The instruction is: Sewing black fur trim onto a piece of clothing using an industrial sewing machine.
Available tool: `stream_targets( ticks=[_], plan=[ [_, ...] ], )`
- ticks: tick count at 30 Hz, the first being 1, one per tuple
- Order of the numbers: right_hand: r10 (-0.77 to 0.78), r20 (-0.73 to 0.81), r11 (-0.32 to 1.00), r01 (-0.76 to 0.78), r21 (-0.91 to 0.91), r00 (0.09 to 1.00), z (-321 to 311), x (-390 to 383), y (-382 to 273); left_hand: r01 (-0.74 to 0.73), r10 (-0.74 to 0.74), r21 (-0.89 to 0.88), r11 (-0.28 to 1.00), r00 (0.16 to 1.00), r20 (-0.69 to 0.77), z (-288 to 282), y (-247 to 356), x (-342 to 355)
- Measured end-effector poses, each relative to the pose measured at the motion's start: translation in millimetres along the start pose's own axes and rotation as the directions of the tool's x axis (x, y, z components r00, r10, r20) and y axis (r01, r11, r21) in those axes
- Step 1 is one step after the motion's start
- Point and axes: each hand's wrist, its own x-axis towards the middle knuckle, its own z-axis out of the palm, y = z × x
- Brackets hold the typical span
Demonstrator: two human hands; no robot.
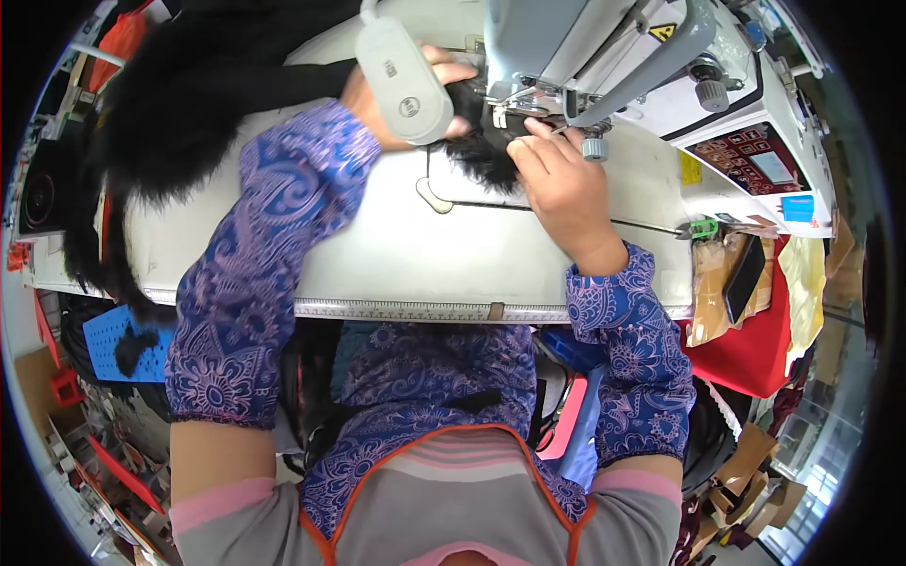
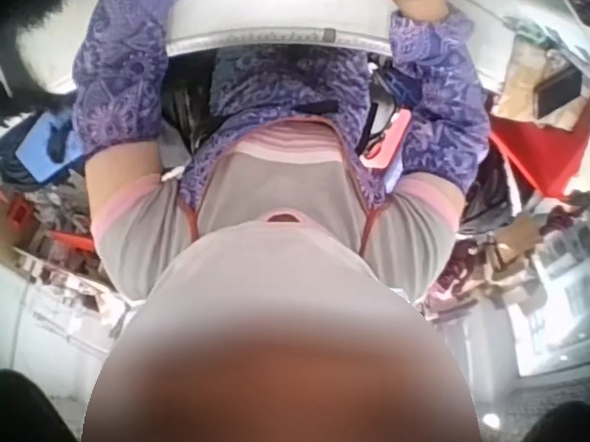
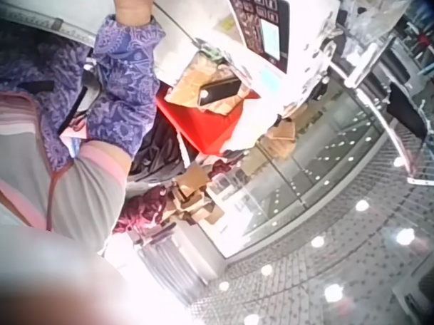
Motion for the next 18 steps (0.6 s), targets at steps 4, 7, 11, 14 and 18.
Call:
stream_targets(
  ticks=[4, 7, 11, 14, 18],
  plan=[
    [-0.074, -0.02, 0.997, 0.073, -0.031, 0.997, 1.6, 12.2, -7.0, 0.245, -0.243, 0.009, 0.969, 0.966, -0.088, -6.0, -29.8, -42.8],
    [-0.109, 0.01, 0.991, 0.109, -0.083, 0.994, 4.0, 13.4, -11.2, 0.346, -0.354, -0.082, 0.935, 0.928, -0.117, 22.9, -52.3, -16.2],
    [-0.052, 0.083, 0.998, 0.055, -0.032, 0.995, 1.7, 13.7, -15.2, 0.088, -0.166, -0.386, 0.918, 0.971, -0.174, 40.9, -34.3, 45.0],
    [-0.053, 0.094, 0.993, 0.042, 0.115, 0.994, -4.2, 14.8, -20.0, -0.062, -0.127, -0.526, 0.848, 0.94, -0.315, 51.8, -32.2, 40.5],
    [-0.063, 0.098, 0.978, 0.042, 0.203, 0.993, -6.4, 10.9, -20.5, 0.084, -0.251, -0.418, 0.905, 0.897, -0.363, 21.1, -16.3, -12.2]
  ],
)
